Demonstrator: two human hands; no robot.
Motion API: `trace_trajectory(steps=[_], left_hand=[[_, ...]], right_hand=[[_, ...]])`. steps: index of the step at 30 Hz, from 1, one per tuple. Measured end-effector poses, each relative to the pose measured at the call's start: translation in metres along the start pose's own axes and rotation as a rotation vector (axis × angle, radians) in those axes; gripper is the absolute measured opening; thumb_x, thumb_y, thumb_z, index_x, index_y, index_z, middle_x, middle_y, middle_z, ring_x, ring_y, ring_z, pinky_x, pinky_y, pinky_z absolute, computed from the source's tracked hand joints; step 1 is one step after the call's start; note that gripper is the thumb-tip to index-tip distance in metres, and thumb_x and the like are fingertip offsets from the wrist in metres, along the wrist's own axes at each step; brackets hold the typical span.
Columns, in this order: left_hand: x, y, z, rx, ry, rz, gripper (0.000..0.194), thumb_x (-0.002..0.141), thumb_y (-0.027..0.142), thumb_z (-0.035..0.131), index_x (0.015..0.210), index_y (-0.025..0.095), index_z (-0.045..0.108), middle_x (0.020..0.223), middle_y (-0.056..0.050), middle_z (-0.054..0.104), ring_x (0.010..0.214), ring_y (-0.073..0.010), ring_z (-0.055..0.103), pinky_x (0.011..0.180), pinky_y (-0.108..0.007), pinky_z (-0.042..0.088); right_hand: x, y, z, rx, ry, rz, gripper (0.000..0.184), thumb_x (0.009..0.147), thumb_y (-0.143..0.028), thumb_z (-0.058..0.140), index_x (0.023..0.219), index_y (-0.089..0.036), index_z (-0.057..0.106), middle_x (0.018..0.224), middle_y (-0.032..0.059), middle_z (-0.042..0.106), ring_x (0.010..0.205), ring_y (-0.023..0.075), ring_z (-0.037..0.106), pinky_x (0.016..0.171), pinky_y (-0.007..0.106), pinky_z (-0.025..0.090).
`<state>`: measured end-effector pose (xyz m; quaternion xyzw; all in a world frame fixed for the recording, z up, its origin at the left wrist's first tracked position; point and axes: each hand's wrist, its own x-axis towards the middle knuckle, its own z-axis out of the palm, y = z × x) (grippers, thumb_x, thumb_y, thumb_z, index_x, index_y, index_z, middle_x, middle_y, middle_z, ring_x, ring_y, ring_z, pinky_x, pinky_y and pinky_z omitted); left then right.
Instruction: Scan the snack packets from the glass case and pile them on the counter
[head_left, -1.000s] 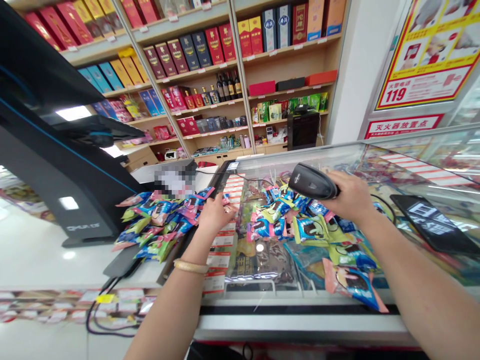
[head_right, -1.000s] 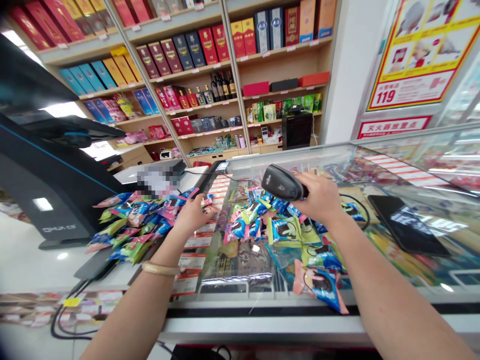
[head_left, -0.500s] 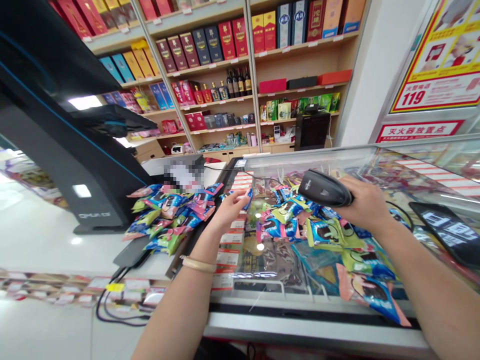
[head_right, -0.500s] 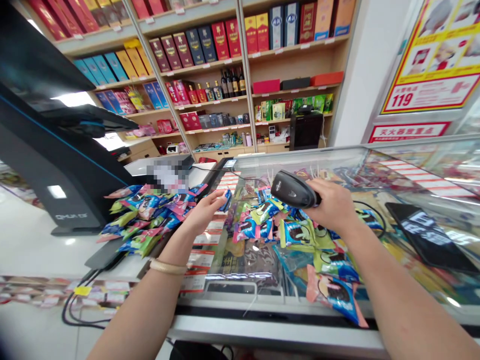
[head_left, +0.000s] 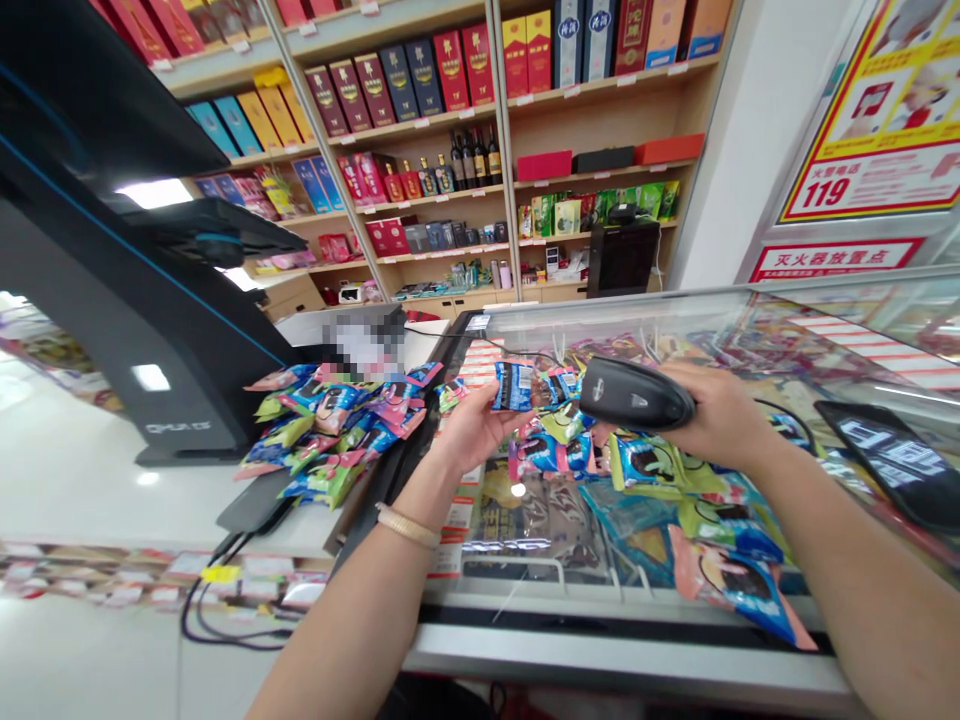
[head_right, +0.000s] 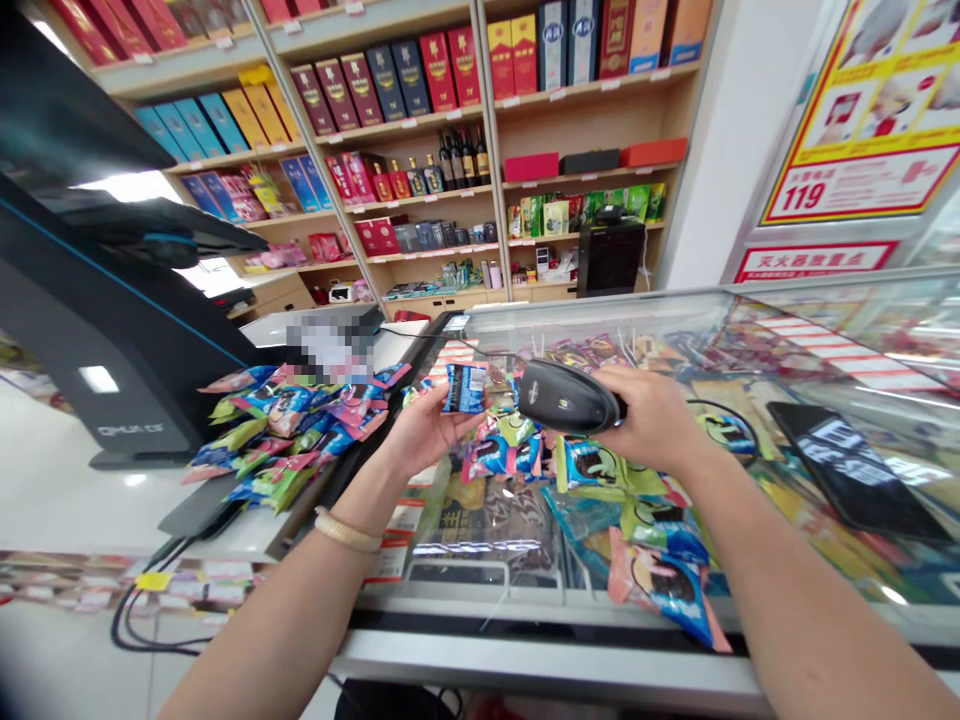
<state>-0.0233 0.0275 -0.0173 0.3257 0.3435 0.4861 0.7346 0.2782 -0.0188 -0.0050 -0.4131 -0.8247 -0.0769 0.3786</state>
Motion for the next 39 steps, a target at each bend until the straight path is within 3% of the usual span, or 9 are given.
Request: trace_trajectory(steps=[11,20,32,36,39], left_hand=[[-0.002,-0.001,0.004,0.001,-0.04,0.017,0.024,0.097,0.024,0.057,0.112,0.013,0.072,0.105,-0.013,0.078,0.098,-0.0244,0.076,0.096,-0.041,0.061],[-0.004,-0.002,0.006,0.013,-0.033,0.024,0.024,0.099,0.023,0.054,0.105,0.012,0.074,0.103,-0.013,0.078,0.096,-0.0234,0.076,0.092,-0.038,0.062],[-0.002,-0.003,0.003,0.024,-0.057,0.018,0.023,0.098,0.024,0.055,0.106,0.012,0.073,0.101,-0.012,0.078,0.097,-0.0235,0.076,0.098,-0.042,0.06],[0.002,-0.008,-0.001,0.103,-0.096,0.138,0.021,0.089,0.03,0.071,0.104,0.016,0.074,0.106,-0.009,0.078,0.101,-0.0239,0.075,0.101,-0.045,0.058],[0.005,-0.015,0.003,0.294,-0.142,0.314,0.034,0.084,0.036,0.078,0.114,0.02,0.075,0.118,-0.007,0.077,0.112,-0.0246,0.071,0.105,-0.044,0.056]], right_hand=[[0.001,-0.002,0.001,-0.064,-0.023,0.042,0.02,0.076,-0.035,0.069,0.092,-0.024,0.073,0.09,0.0079,0.076,0.085,0.0258,0.071,0.074,0.034,0.053],[0.002,-0.003,0.0,-0.038,-0.038,0.037,0.018,0.081,-0.038,0.066,0.088,-0.022,0.071,0.083,0.0071,0.074,0.076,0.0228,0.067,0.066,0.032,0.048],[0.002,-0.001,0.001,-0.042,-0.039,0.021,0.018,0.08,-0.036,0.068,0.09,-0.022,0.071,0.087,0.0067,0.075,0.078,0.0224,0.068,0.069,0.031,0.049],[0.001,0.007,-0.001,-0.087,0.061,0.021,0.017,0.079,-0.034,0.067,0.089,-0.021,0.07,0.083,0.0061,0.073,0.077,0.023,0.069,0.068,0.031,0.048],[-0.001,0.017,-0.005,-0.213,0.225,0.066,0.015,0.078,-0.032,0.065,0.086,-0.02,0.069,0.08,0.0069,0.072,0.074,0.0249,0.069,0.065,0.032,0.046]])
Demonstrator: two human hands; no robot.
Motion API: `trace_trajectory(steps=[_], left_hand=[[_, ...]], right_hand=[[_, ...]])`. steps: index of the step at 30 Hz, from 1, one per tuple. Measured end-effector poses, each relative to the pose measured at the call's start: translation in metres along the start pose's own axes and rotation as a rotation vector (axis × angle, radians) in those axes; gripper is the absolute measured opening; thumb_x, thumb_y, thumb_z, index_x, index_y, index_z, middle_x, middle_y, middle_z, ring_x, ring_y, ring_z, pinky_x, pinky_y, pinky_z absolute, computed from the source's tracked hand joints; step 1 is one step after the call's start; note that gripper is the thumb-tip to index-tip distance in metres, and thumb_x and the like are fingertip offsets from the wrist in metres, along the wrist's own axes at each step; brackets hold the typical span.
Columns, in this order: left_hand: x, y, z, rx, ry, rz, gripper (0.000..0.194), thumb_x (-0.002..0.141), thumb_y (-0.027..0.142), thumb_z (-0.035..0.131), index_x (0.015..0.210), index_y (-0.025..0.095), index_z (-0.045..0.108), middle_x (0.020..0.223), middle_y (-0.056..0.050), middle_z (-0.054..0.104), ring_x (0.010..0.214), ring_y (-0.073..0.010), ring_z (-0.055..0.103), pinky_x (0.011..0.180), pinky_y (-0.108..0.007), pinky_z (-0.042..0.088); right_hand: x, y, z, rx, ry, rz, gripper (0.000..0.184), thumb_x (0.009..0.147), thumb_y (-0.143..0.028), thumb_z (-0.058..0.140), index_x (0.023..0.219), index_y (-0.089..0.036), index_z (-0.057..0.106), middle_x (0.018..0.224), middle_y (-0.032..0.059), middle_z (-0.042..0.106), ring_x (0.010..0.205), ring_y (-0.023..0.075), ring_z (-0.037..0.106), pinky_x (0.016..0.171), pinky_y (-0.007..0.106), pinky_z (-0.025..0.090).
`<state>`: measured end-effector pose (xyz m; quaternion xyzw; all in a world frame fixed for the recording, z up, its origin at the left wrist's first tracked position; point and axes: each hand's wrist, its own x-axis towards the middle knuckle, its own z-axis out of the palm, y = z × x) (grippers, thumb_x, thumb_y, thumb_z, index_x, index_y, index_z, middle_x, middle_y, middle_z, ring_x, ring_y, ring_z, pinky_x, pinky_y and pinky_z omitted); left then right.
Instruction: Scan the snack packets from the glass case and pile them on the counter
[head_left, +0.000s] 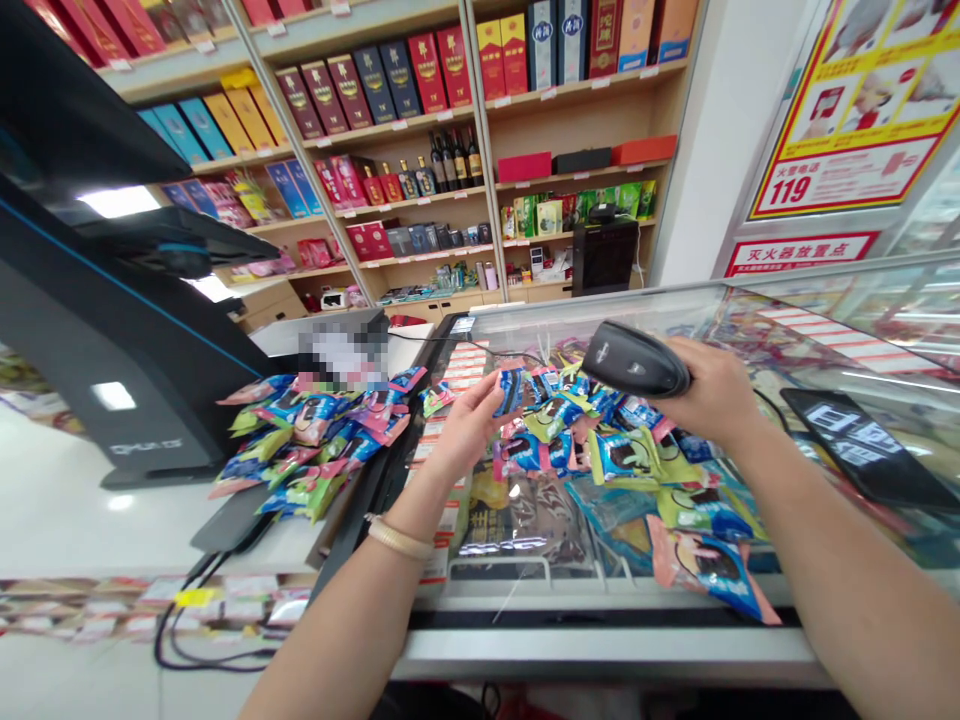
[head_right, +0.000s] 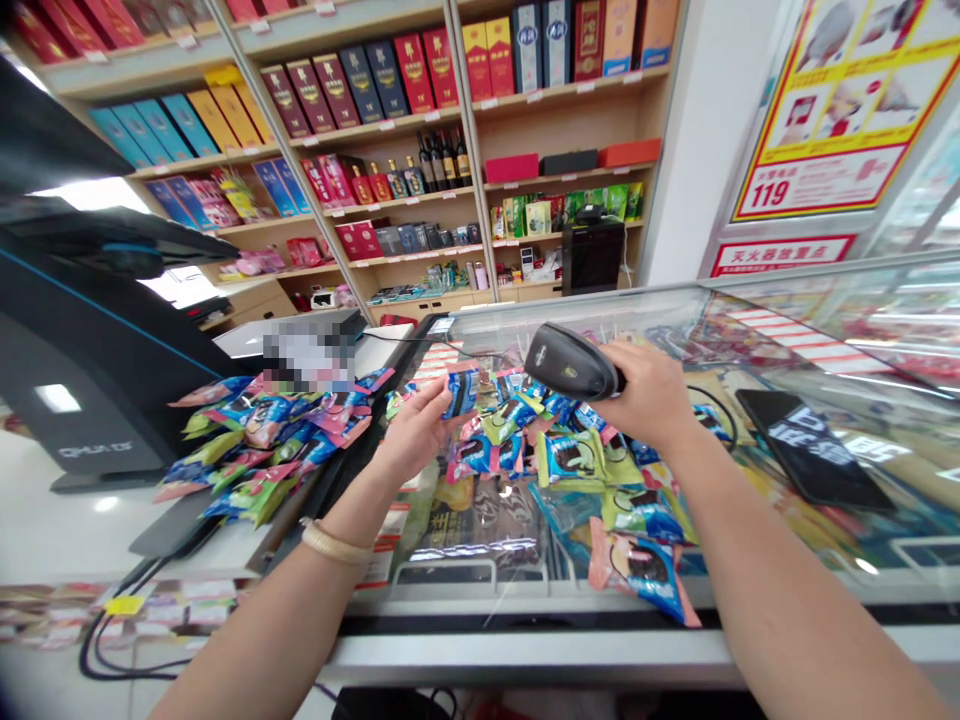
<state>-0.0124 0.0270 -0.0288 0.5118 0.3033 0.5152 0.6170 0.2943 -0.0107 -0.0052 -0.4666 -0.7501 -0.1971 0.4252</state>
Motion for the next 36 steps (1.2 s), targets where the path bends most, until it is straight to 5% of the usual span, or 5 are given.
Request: trace_trajectory(steps=[9,17,23,29,36], left_hand=[[0.012,-0.009,0.046,0.925,-0.304,0.531,0.042,0.088,0.027,0.07,0.129,0.022,0.07,0.131,-0.013,0.071,0.124,-0.0268,0.064,0.111,-0.045,0.049],[0.022,-0.027,0.076,1.092,-0.293,0.652,0.044,0.088,0.033,0.073,0.13,0.021,0.069,0.128,-0.013,0.072,0.121,-0.0279,0.066,0.109,-0.046,0.051],[0.035,-0.014,0.028,1.175,0.013,0.6,0.033,0.092,0.025,0.061,0.123,0.02,0.07,0.123,-0.011,0.071,0.117,-0.0243,0.067,0.106,-0.04,0.053],[0.041,0.006,-0.038,1.607,0.43,0.23,0.049,0.087,0.023,0.061,0.136,0.016,0.061,0.136,-0.018,0.062,0.129,-0.0338,0.059,0.11,-0.047,0.048],[0.034,0.002,-0.061,1.502,0.442,-0.076,0.052,0.084,0.017,0.056,0.135,0.009,0.057,0.137,-0.023,0.061,0.134,-0.0348,0.055,0.115,-0.046,0.042]], right_hand=[[-0.003,0.019,0.0,-0.249,0.195,0.178,0.021,0.076,-0.038,0.065,0.086,-0.02,0.071,0.078,0.0083,0.073,0.071,0.0258,0.069,0.058,0.032,0.039],[-0.005,0.022,0.003,-0.232,0.148,0.211,0.023,0.077,-0.039,0.064,0.087,-0.02,0.071,0.079,0.0086,0.073,0.074,0.0266,0.069,0.06,0.032,0.042],[-0.005,0.023,0.005,-0.203,0.142,0.214,0.026,0.077,-0.04,0.065,0.091,-0.02,0.072,0.084,0.0099,0.075,0.081,0.0281,0.071,0.064,0.033,0.045],[-0.007,0.022,0.008,-0.212,0.131,0.212,0.028,0.076,-0.042,0.065,0.091,-0.019,0.072,0.085,0.01,0.075,0.078,0.0268,0.07,0.062,0.031,0.042],[-0.007,0.019,0.009,-0.197,0.128,0.175,0.024,0.077,-0.042,0.062,0.085,-0.02,0.069,0.08,0.0084,0.072,0.073,0.0247,0.068,0.059,0.03,0.039]])
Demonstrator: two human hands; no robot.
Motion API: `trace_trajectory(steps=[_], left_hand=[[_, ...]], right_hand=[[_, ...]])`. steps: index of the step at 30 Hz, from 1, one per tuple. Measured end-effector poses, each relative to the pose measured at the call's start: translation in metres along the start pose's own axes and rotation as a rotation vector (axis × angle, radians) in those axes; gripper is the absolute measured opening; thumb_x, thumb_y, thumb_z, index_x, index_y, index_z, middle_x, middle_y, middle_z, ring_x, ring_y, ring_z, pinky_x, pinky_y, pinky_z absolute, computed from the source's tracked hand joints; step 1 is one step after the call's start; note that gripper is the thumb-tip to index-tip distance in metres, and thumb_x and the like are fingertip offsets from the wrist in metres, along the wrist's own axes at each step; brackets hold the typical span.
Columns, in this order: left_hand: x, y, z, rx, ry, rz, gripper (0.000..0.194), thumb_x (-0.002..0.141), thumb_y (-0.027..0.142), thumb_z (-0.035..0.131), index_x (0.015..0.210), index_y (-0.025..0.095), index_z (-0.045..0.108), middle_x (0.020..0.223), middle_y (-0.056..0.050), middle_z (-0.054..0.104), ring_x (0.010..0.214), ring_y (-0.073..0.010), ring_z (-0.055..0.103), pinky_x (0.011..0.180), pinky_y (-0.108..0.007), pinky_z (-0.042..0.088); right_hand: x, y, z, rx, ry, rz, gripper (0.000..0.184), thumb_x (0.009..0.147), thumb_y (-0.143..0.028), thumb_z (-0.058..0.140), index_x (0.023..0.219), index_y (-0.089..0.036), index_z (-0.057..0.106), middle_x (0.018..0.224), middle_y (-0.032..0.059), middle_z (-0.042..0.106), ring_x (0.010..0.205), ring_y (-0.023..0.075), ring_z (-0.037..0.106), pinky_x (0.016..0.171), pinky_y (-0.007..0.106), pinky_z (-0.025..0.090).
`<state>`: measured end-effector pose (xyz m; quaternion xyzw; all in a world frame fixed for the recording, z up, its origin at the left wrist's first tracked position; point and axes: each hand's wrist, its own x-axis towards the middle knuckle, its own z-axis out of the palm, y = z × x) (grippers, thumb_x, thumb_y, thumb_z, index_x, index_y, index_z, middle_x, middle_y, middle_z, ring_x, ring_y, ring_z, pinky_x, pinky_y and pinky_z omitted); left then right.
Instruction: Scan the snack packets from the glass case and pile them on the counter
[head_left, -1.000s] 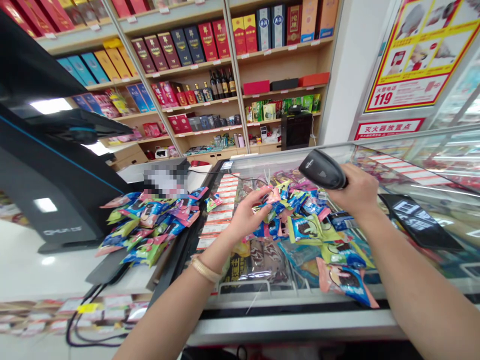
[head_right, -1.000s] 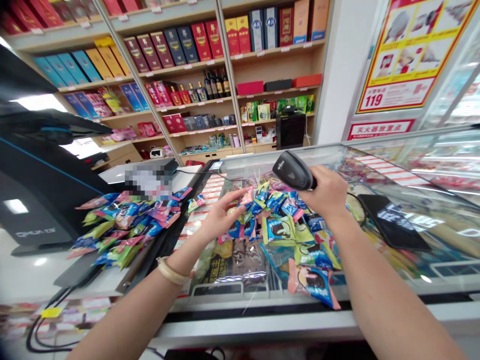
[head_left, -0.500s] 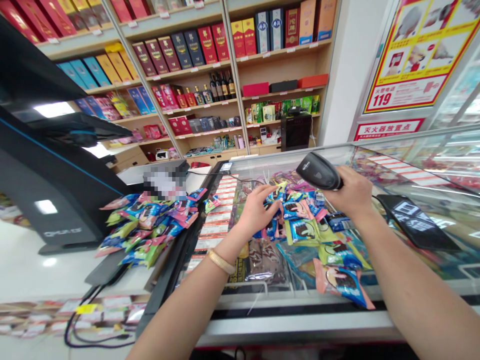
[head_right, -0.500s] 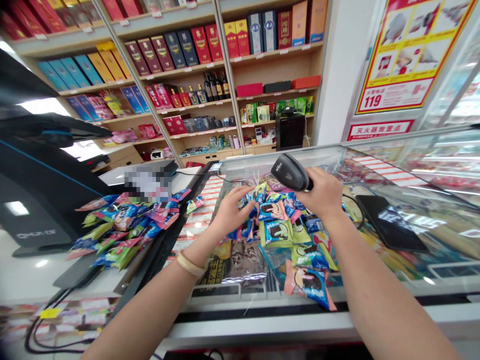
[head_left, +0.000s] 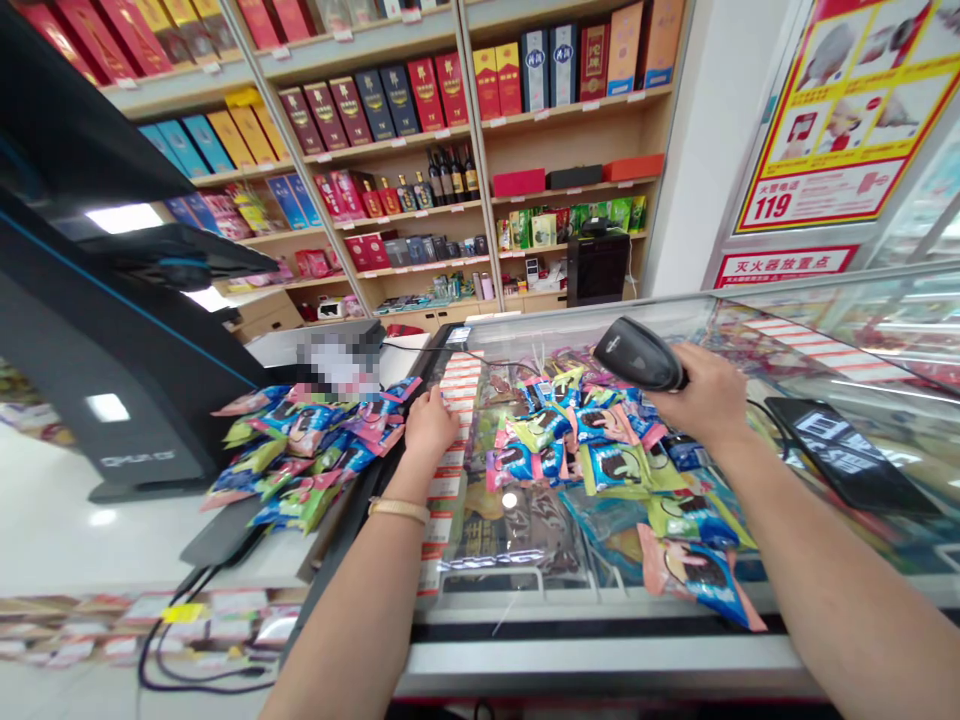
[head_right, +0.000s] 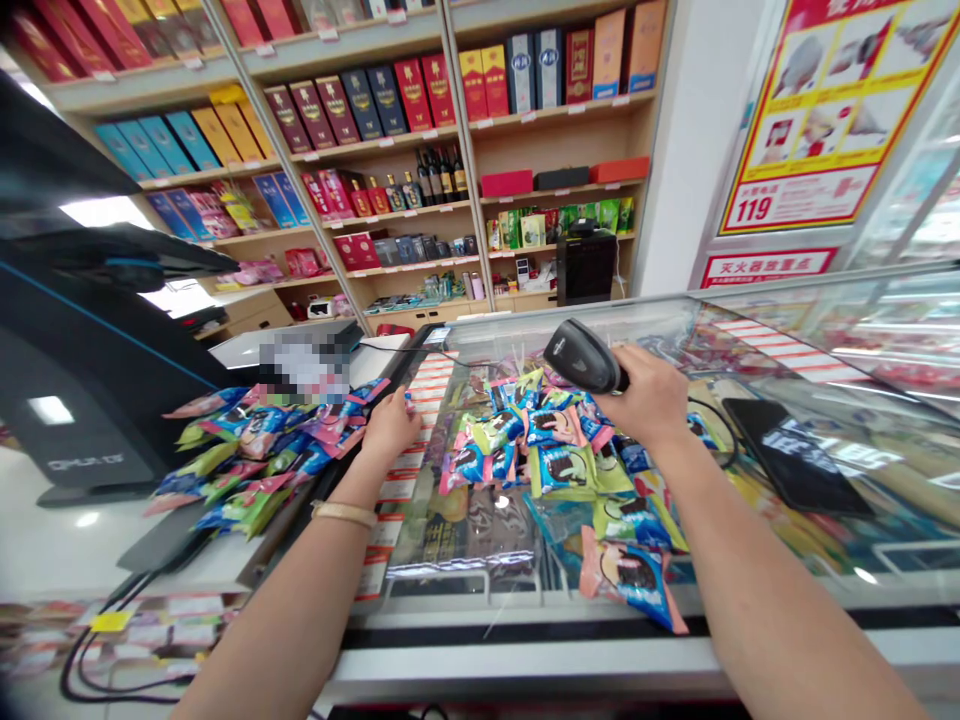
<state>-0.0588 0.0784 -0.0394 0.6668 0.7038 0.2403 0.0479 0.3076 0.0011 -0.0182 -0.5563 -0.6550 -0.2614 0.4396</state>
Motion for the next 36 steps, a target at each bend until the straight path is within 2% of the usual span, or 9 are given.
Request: trace_trajectory(steps=[4,7,11,15,18,21,25,30,36], left_hand=[[-0.002,-0.002,0.001,-0.154,0.032,-0.048,0.041,0.077,0.013,0.059,0.117,0.014,0.067,0.13,-0.022,0.065,0.134,-0.039,0.053,0.115,-0.054,0.038],[0.0,-0.001,-0.001,-0.327,0.072,-0.068,0.027,0.075,0.014,0.062,0.101,0.017,0.07,0.12,-0.019,0.07,0.132,-0.0387,0.055,0.117,-0.055,0.036],[0.004,0.007,-0.001,-0.662,0.097,-0.123,0.014,0.083,0.024,0.059,0.092,0.018,0.068,0.102,-0.013,0.074,0.118,-0.0316,0.066,0.108,-0.05,0.049],[0.002,0.024,0.001,-0.99,0.053,-0.181,0.017,0.091,0.029,0.052,0.089,0.017,0.064,0.093,-0.009,0.074,0.099,-0.0234,0.074,0.088,-0.042,0.063],[-0.006,0.036,0.001,-1.34,-0.02,-0.276,0.012,0.092,0.025,0.054,0.092,0.018,0.064,0.098,-0.007,0.075,0.102,-0.0209,0.074,0.089,-0.041,0.064],[-0.015,0.045,0.002,-1.647,-0.15,-0.328,0.016,0.094,0.027,0.056,0.104,0.022,0.068,0.113,-0.006,0.075,0.109,-0.0214,0.073,0.095,-0.044,0.063],[-0.025,0.053,0.009,-1.633,-0.202,-0.168,0.034,0.091,0.027,0.061,0.124,0.027,0.066,0.127,-0.006,0.072,0.121,-0.0225,0.068,0.103,-0.045,0.059],[-0.031,0.06,0.024,-1.414,-0.073,0.135,0.062,0.086,0.019,0.061,0.146,0.029,0.051,0.134,-0.006,0.069,0.124,-0.0189,0.066,0.11,-0.042,0.052],[-0.035,0.064,0.029,-1.08,0.056,0.355,0.066,0.088,0.016,0.054,0.153,0.022,0.044,0.145,-0.012,0.061,0.128,-0.0202,0.063,0.116,-0.042,0.045]], right_hand=[[0.0,-0.001,0.0,0.0,0.002,-0.016,0.023,0.077,-0.04,0.063,0.086,-0.02,0.07,0.079,0.008,0.072,0.073,0.0247,0.068,0.059,0.03,0.04],[0.0,-0.002,-0.001,0.009,-0.001,-0.026,0.022,0.078,-0.04,0.062,0.086,-0.021,0.069,0.079,0.0083,0.072,0.073,0.0249,0.068,0.06,0.031,0.04],[0.0,-0.006,-0.003,0.028,-0.02,-0.006,0.018,0.078,-0.038,0.061,0.083,-0.022,0.067,0.079,0.0078,0.071,0.073,0.0254,0.067,0.059,0.031,0.04],[0.002,-0.009,-0.005,0.134,-0.037,-0.029,0.015,0.079,-0.037,0.061,0.078,-0.022,0.064,0.077,0.0072,0.069,0.073,0.0253,0.067,0.061,0.032,0.043],[0.003,-0.01,-0.006,0.217,-0.098,-0.054,0.016,0.078,-0.038,0.064,0.077,-0.022,0.064,0.073,0.0058,0.067,0.071,0.025,0.067,0.063,0.032,0.045],[0.004,-0.013,-0.007,0.31,-0.208,-0.097,0.019,0.078,-0.04,0.067,0.083,-0.022,0.068,0.077,0.0055,0.071,0.073,0.0241,0.068,0.066,0.033,0.048],[0.004,-0.02,-0.008,0.402,-0.305,-0.155,0.022,0.079,-0.039,0.069,0.09,-0.02,0.072,0.086,0.0068,0.076,0.078,0.024,0.07,0.071,0.033,0.051],[0.005,-0.028,-0.011,0.454,-0.36,-0.149,0.02,0.077,-0.041,0.073,0.084,-0.022,0.07,0.079,0.0049,0.074,0.072,0.0218,0.067,0.067,0.031,0.051],[0.004,-0.028,-0.01,0.457,-0.439,-0.156,0.026,0.069,-0.036,0.08,0.091,-0.024,0.072,0.094,0.0064,0.078,0.088,0.027,0.073,0.074,0.034,0.056]])
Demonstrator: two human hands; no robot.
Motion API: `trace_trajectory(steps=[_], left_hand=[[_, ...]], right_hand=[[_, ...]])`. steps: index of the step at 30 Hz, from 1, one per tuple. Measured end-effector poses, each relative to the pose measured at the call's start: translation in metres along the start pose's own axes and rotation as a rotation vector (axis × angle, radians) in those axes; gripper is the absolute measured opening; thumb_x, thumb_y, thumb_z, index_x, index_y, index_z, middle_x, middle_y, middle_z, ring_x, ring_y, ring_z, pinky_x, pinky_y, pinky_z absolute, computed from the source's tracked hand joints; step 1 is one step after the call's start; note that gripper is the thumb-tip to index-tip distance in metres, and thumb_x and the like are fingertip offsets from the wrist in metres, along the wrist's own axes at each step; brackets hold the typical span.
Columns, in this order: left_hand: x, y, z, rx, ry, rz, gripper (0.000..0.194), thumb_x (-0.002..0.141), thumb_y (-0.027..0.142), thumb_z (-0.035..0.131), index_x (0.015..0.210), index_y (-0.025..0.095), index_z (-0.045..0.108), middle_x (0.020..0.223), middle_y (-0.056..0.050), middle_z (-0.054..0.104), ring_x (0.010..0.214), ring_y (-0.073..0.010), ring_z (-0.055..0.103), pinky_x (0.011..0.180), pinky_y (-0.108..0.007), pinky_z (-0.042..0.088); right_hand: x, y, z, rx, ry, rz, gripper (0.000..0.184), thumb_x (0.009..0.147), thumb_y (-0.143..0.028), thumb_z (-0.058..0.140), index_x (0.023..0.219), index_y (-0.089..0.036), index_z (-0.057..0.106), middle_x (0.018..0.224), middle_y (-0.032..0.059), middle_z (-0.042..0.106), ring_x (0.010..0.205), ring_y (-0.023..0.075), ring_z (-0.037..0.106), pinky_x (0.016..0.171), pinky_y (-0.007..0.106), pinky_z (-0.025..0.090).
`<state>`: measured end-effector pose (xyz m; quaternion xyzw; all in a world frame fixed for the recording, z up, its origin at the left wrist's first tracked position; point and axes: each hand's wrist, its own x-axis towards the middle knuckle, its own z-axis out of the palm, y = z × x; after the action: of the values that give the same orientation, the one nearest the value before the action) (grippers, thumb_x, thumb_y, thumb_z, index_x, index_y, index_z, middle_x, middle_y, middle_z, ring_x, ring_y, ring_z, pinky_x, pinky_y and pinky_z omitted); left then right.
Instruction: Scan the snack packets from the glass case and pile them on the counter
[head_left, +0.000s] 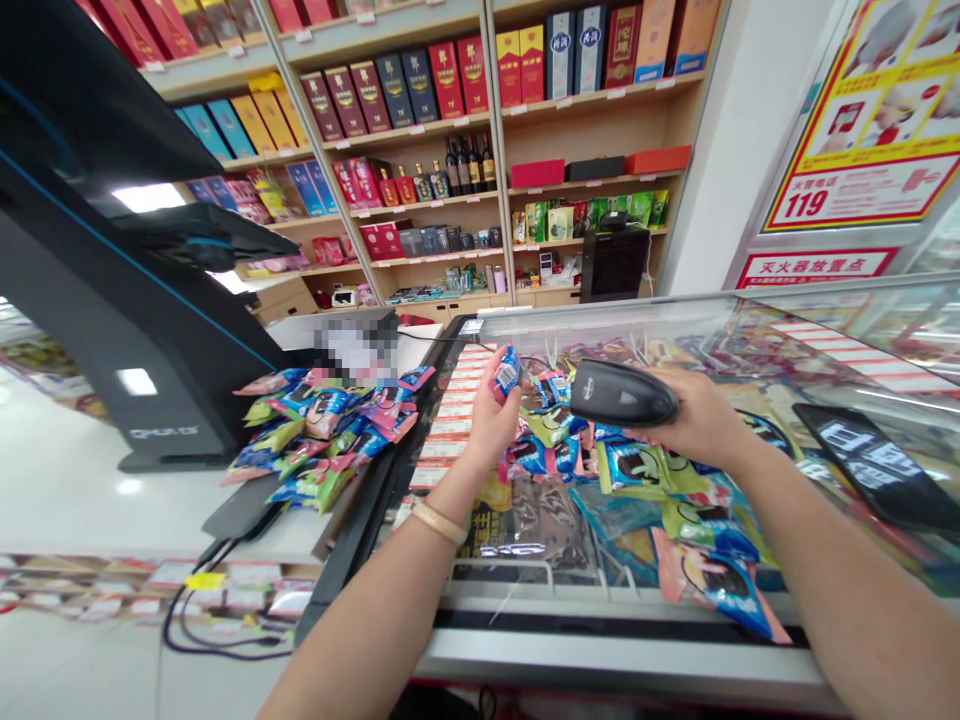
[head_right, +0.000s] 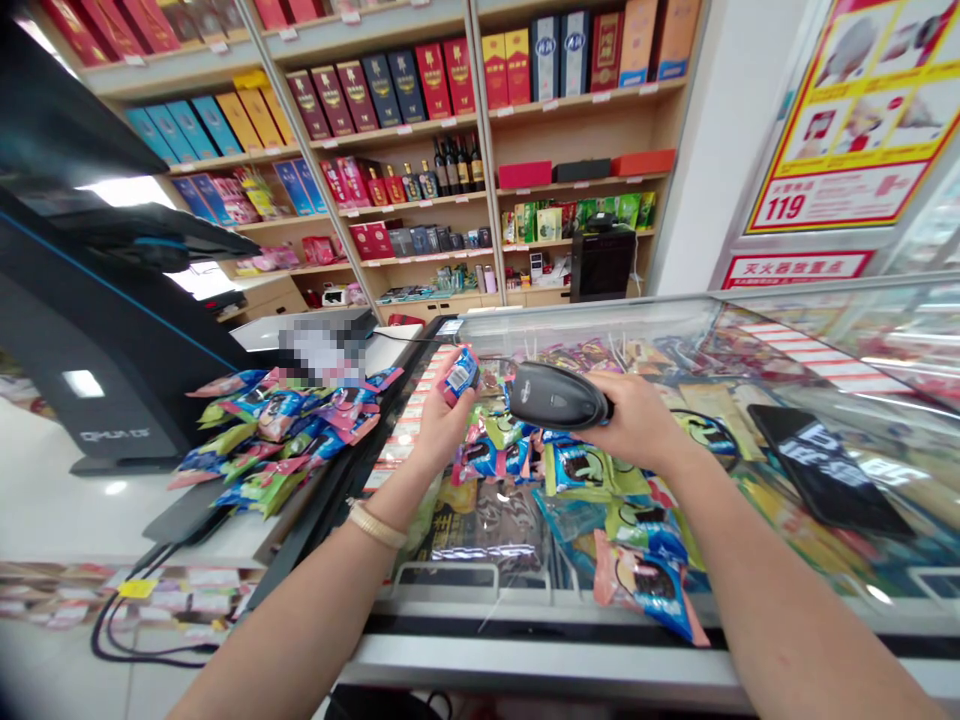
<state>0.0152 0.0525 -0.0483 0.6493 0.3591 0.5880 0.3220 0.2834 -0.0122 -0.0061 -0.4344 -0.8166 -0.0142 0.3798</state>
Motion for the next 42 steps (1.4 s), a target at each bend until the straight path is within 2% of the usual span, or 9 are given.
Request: trace_trajectory(steps=[14,18,25,28,32,35,38,40,42], left_hand=[[-0.002,-0.003,0.004,-0.004,-0.055,0.021,0.064,0.089,0.015,0.051,0.153,0.022,0.045,0.149,-0.012,0.057,0.137,-0.0218,0.056,0.119,-0.044,0.042],[-0.004,-0.003,0.002,0.068,-0.087,0.042,0.059,0.094,0.021,0.051,0.153,0.022,0.046,0.153,-0.011,0.054,0.145,-0.0216,0.048,0.124,-0.042,0.034],[-0.016,0.0,0.002,0.317,-0.427,0.167,0.057,0.101,0.041,0.049,0.154,0.022,0.045,0.163,-0.015,0.043,0.154,-0.0263,0.036,0.127,-0.048,0.029],[-0.019,0.002,0.004,0.36,-0.491,0.213,0.056,0.101,0.043,0.048,0.153,0.022,0.047,0.163,-0.015,0.043,0.154,-0.0277,0.035,0.126,-0.05,0.031],[-0.018,0.003,0.004,0.409,-0.397,0.252,0.049,0.102,0.037,0.045,0.15,0.024,0.051,0.154,-0.013,0.053,0.146,-0.0255,0.046,0.123,-0.047,0.038],[-0.011,0.003,-0.002,0.489,-0.232,0.281,0.045,0.099,0.029,0.048,0.143,0.02,0.057,0.141,-0.015,0.062,0.134,-0.0251,0.057,0.116,-0.044,0.044],[0.003,0.008,-0.02,0.648,-0.033,0.282,0.045,0.092,0.022,0.055,0.136,0.019,0.061,0.133,-0.015,0.064,0.128,-0.027,0.059,0.113,-0.045,0.046],[0.013,0.017,-0.039,0.826,0.1,0.193,0.05,0.087,0.02,0.06,0.137,0.019,0.061,0.135,-0.016,0.062,0.129,-0.0307,0.058,0.112,-0.047,0.044],[0.021,0.026,-0.06,1.047,0.203,0.011,0.057,0.084,0.021,0.062,0.141,0.019,0.058,0.141,-0.019,0.058,0.131,-0.0352,0.056,0.111,-0.051,0.043]], right_hand=[[-0.001,0.002,0.002,-0.027,0.0,0.001,0.03,0.069,-0.036,0.079,0.096,-0.024,0.073,0.093,0.0059,0.078,0.086,0.0265,0.073,0.074,0.034,0.056],[-0.001,0.003,0.002,-0.049,0.053,-0.011,0.027,0.072,-0.038,0.077,0.093,-0.023,0.073,0.087,0.0053,0.076,0.078,0.0249,0.071,0.072,0.034,0.055],[-0.001,0.009,-0.002,-0.06,0.198,0.029,0.028,0.078,-0.04,0.07,0.098,-0.021,0.074,0.085,0.0083,0.076,0.083,0.0284,0.073,0.072,0.036,0.056],[-0.003,0.013,-0.001,-0.083,0.221,0.041,0.027,0.078,-0.04,0.07,0.097,-0.022,0.074,0.086,0.0082,0.076,0.085,0.0292,0.073,0.071,0.036,0.056],[-0.005,0.017,0.001,-0.122,0.231,0.039,0.023,0.078,-0.037,0.069,0.096,-0.023,0.073,0.087,0.0079,0.077,0.082,0.0287,0.073,0.069,0.037,0.055],[-0.007,0.022,0.003,-0.15,0.246,0.029,0.026,0.079,-0.039,0.071,0.099,-0.023,0.073,0.089,0.0081,0.076,0.082,0.0293,0.073,0.07,0.038,0.055],[-0.008,0.026,0.005,-0.183,0.263,0.022,0.026,0.077,-0.041,0.073,0.096,-0.023,0.073,0.086,0.0079,0.076,0.08,0.0299,0.072,0.068,0.038,0.054],[-0.008,0.027,0.005,-0.2,0.269,0.023,0.021,0.077,-0.039,0.072,0.091,-0.023,0.072,0.084,0.008,0.075,0.078,0.0291,0.071,0.066,0.037,0.053],[-0.008,0.027,0.005,-0.203,0.259,0.02,0.016,0.079,-0.037,0.07,0.087,-0.023,0.071,0.081,0.0076,0.074,0.074,0.0269,0.07,0.064,0.035,0.051]])
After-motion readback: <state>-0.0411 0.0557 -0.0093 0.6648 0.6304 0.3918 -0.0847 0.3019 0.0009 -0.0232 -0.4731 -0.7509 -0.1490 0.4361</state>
